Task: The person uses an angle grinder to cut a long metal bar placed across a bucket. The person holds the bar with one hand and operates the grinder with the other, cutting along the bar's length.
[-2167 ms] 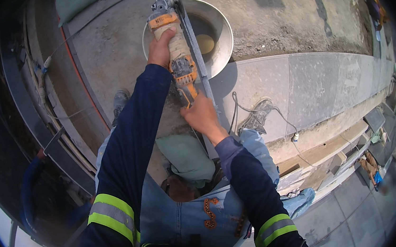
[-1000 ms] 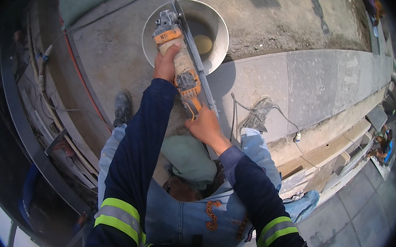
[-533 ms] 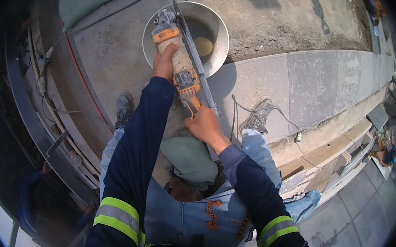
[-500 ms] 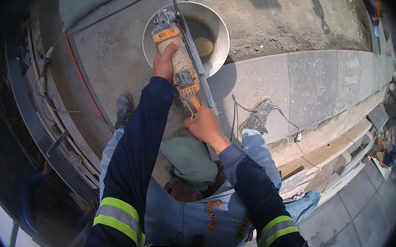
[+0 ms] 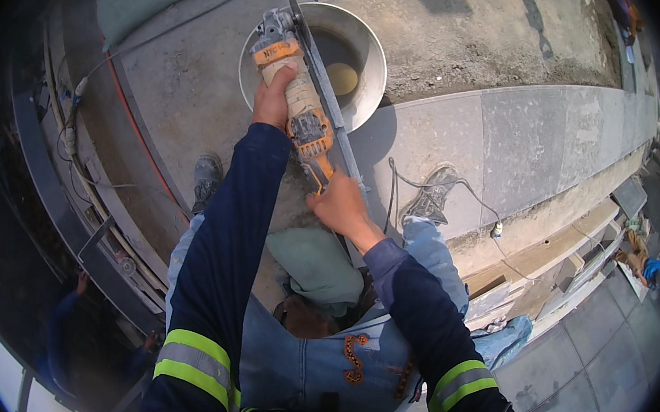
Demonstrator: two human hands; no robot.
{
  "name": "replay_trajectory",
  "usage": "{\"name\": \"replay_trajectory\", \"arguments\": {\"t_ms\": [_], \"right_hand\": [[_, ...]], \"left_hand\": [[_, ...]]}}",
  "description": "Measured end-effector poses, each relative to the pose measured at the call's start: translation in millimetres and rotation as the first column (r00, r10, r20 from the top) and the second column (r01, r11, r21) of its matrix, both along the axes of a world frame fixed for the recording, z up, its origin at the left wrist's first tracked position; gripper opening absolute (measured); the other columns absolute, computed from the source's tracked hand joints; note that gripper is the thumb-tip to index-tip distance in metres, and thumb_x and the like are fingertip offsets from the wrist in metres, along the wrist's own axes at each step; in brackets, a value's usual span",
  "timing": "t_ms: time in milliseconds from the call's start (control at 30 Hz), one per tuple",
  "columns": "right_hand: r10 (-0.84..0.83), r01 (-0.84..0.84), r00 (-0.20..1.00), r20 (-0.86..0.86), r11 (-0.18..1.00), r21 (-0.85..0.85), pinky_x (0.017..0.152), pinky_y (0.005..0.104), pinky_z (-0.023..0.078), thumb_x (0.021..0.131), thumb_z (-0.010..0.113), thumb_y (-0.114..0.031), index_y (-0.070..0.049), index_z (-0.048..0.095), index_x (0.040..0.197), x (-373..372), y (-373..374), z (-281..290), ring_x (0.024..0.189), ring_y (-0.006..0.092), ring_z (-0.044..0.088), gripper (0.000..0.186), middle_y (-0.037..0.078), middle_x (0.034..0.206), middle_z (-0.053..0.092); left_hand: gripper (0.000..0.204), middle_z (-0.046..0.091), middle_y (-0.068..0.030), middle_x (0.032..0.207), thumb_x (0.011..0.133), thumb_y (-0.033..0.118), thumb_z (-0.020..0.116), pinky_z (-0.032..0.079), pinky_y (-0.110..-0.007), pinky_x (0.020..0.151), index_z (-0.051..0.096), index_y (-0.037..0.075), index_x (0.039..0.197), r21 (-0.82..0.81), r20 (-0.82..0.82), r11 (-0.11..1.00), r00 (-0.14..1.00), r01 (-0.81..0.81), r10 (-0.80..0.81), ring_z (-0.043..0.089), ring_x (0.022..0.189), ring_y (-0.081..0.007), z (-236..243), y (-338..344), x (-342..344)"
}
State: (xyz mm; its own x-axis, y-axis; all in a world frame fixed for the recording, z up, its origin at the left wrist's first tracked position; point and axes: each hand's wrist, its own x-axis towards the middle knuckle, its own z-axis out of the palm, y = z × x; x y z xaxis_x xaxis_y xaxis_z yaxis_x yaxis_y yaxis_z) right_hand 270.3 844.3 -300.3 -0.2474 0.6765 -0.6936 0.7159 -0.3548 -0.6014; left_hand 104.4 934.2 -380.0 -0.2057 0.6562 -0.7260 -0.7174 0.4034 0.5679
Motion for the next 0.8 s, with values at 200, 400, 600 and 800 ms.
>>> {"name": "replay_trajectory", "arguments": {"t_ms": [200,400,600,800], "right_hand": [[0.009,-0.009,1.000,0.014,1.000,-0.020,0.082,0.0521,0.055,0.078,0.074,-0.013,0.014,0.054,0.111,-2.6,4.6,1.4,0.092,0.0523,0.067,0.047,0.037,0.091,0.067],[0.016,-0.016,1.000,0.013,1.000,-0.003,0.082,0.0515,0.055,0.078,0.074,-0.012,0.014,0.054,0.111,-5.1,6.5,-0.9,0.091,0.0523,0.067,0.047,0.038,0.091,0.067],[0.007,-0.007,1.000,0.002,1.000,-0.007,0.080,0.0515,0.055,0.077,0.074,-0.012,0.014,0.054,0.110,-4.8,8.5,-3.7,0.090,0.0523,0.067,0.046,0.037,0.090,0.067],[0.016,-0.016,1.000,0.014,1.000,0.014,0.080,0.0515,0.055,0.077,0.074,-0.011,0.014,0.054,0.111,-5.8,11.5,-4.7,0.090,0.0520,0.067,0.047,0.037,0.089,0.067]], "left_hand": [[0.047,0.069,-0.0122,0.100,0.090,0.027,0.072,0.059,-0.035,0.068,0.059,-0.002,0.125,0.012,-0.005,1.000,1.000,0.007,-0.007,0.071,0.079,-0.0221,0.2,2.7,-2.6],[0.045,0.070,-0.0141,0.092,0.093,0.033,0.067,0.061,-0.038,0.065,0.059,-0.001,0.121,0.027,-0.056,0.999,0.998,0.030,-0.028,0.072,0.074,-0.0255,-4.8,5.4,-5.3],[0.047,0.069,-0.0120,0.101,0.090,0.026,0.072,0.059,-0.035,0.069,0.059,-0.001,0.126,0.024,0.003,1.000,1.000,0.001,-0.001,0.071,0.080,-0.0219,0.1,8.4,-4.4],[0.047,0.069,-0.0121,0.101,0.090,0.026,0.071,0.058,-0.035,0.070,0.059,-0.002,0.126,0.011,0.013,1.000,1.000,-0.006,0.006,0.071,0.082,-0.0222,-2.8,12.6,-6.9]]}}
